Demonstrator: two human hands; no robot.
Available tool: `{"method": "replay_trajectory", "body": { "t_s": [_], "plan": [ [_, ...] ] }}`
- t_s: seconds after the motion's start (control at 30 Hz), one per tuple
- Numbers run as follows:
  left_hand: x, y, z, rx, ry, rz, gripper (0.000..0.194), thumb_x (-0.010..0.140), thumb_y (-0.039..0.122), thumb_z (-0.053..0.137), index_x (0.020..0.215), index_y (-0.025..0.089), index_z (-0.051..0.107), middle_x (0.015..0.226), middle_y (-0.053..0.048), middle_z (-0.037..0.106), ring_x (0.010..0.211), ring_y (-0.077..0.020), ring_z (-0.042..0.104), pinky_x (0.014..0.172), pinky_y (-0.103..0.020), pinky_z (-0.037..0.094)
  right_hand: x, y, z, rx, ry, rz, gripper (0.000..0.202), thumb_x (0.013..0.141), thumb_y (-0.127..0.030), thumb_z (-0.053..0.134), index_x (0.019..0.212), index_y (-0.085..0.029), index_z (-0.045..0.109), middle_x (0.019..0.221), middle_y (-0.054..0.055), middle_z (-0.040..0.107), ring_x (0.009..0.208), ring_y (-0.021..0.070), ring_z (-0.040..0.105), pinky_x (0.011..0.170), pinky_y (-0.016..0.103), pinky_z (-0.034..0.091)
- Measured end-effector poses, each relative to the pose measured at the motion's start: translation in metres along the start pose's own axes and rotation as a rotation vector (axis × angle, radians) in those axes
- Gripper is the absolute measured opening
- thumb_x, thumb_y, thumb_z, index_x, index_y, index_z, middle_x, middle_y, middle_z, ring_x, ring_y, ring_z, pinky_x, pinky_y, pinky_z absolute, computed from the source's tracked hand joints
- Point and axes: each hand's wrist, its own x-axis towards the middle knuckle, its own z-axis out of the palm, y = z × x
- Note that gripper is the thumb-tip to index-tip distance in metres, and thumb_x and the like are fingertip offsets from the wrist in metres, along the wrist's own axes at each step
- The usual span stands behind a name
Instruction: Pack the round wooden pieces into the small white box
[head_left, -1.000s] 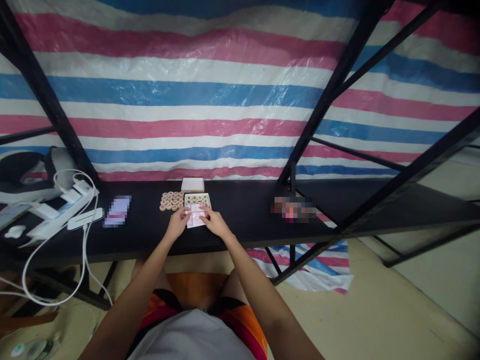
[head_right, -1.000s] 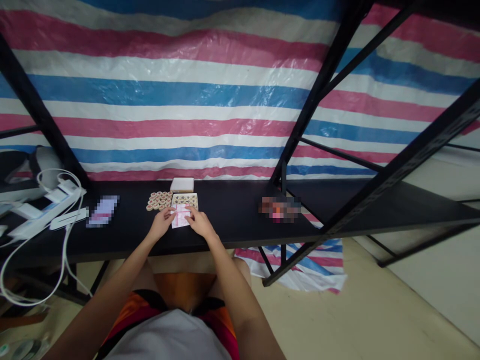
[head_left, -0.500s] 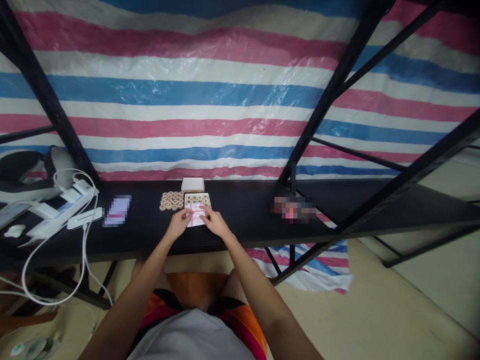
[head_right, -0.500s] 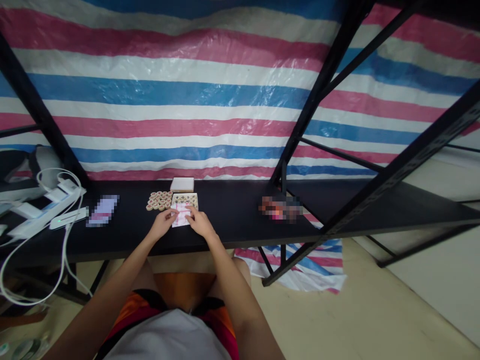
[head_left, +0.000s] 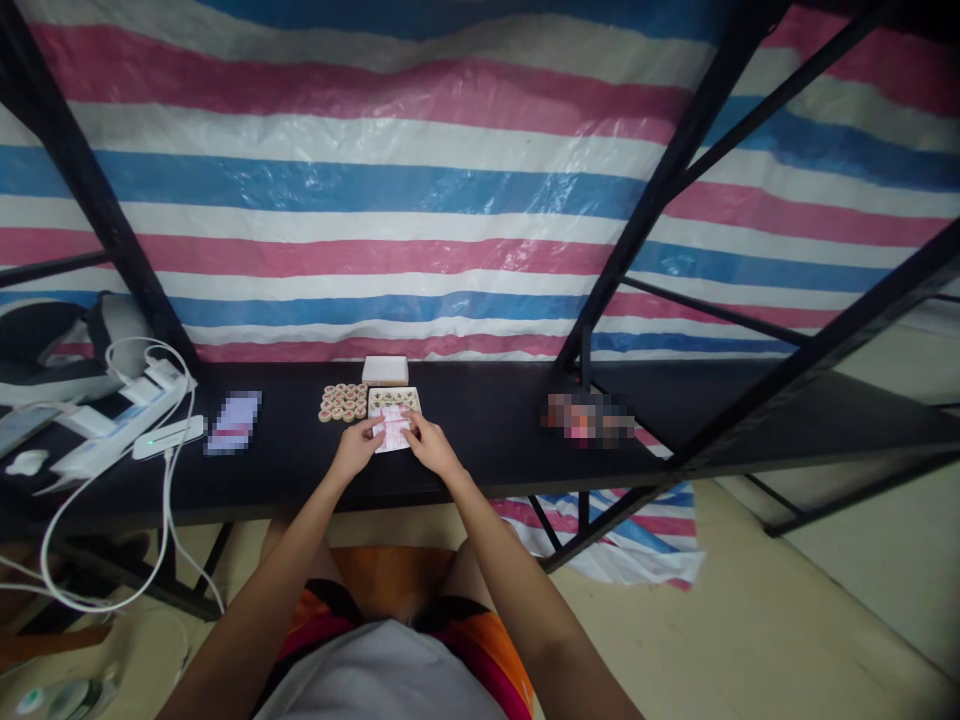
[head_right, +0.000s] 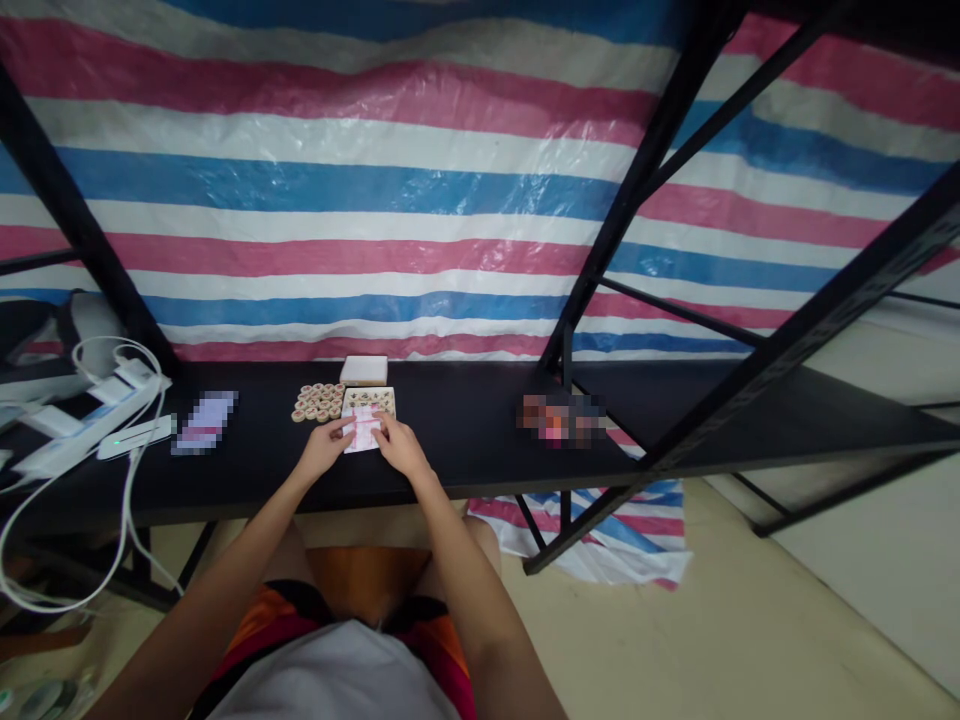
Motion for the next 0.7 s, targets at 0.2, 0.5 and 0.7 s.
{"method": "replay_trajectory", "body": {
  "t_s": [0.2, 0.5, 0.7],
  "plan": [
    [-0.005, 0.006, 0.002, 0.038, -0.063, 0.108, 0.049, 0.073, 0.036, 0.058, 0.116, 0.012, 0.064, 0.081, -0.004, 0.063, 0.052, -0.0075, 0.044, 0.052, -0.022, 0.040, -0.001, -0.005, 0.000, -0.095, 0.046, -0.089, 0.019, 0.089, -0.031, 0.046, 0.098, -0.019, 0.058, 0.091, 0.006, 0.058, 0.088, 0.0173, 0.053, 0.086, 0.030, 0.042],
    [-0.021, 0.029, -0.002, 0.205, -0.312, 0.365, 0.066, 0.078, 0.020, 0.051, 0.142, 0.022, 0.035, 0.139, -0.009, 0.047, 0.111, -0.0211, 0.055, 0.083, -0.030, 0.048, -0.002, -0.012, 0.000, -0.012, -0.045, -0.014, 0.029, 0.083, -0.042, 0.055, 0.100, -0.019, 0.056, 0.082, 0.001, 0.058, 0.073, 0.0141, 0.054, 0.072, 0.026, 0.044],
    [-0.024, 0.031, -0.002, 0.225, -0.341, 0.361, 0.074, 0.077, 0.021, 0.054, 0.145, 0.025, 0.024, 0.140, -0.009, 0.045, 0.109, -0.0200, 0.056, 0.088, -0.032, 0.048, -0.002, -0.009, 0.001, -0.040, 0.025, -0.073, 0.024, 0.086, -0.024, 0.047, 0.107, -0.019, 0.056, 0.097, 0.007, 0.062, 0.088, 0.0172, 0.057, 0.084, 0.030, 0.044]
  ]
}}
